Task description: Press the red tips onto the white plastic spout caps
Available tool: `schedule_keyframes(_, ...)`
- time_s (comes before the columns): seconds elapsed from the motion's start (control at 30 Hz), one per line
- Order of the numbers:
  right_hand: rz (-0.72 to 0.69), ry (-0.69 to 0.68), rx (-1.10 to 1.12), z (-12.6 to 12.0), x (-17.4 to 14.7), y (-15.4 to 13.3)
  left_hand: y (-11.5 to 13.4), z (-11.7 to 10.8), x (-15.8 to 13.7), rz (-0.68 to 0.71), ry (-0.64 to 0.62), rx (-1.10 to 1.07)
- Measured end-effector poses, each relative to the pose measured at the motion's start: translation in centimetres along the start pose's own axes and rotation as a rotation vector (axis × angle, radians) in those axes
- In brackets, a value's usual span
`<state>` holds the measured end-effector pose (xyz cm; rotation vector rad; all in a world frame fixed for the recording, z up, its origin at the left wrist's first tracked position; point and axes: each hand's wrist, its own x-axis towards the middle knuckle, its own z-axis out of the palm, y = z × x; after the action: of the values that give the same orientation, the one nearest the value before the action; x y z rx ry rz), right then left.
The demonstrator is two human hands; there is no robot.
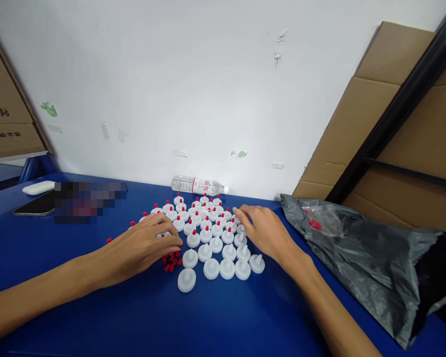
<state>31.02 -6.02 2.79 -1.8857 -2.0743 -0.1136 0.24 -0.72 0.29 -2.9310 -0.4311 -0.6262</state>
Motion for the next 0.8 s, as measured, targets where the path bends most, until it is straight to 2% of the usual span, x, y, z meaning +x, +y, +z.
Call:
schedule_keyframes(0.17, -0.082, -0.037, -0.005, 0.8, 0.0, 0.2, -0.1, 0.1, 0.0, 0.002, 0.002, 0.011)
schedule_keyframes(0.47, -0.043, 0.003, -0.043, 1.5, 0.0, -0.1, -0.2, 0.1, 0.0, 0.01, -0.052, -0.018)
schedule_keyframes(0.53, -0.031, 0.049, -0.004, 1.2, 0.0, -0.4, -0.2, 0.0, 0.0, 0.008, -0.055, -0.012)
schedule_keyframes(0.67, -0.01, 0.23, 0.159, 0.5, -0.3, -1.4, 0.3, -0.4, 0.1, -0.024, -0.029, -0.015)
schedule_keyframes(0.73, -0.047, 0.285, 0.204, 0.2, -0.6, -2.2, 0.6, -0.8, 0.2, -0.048, -0.003, -0.038)
schedule_keyframes(0.8, -0.151, 0.326, 0.221, 0.1, -1.0, -3.3, 0.9, -1.2, 0.3, -0.073, 0.034, -0.069)
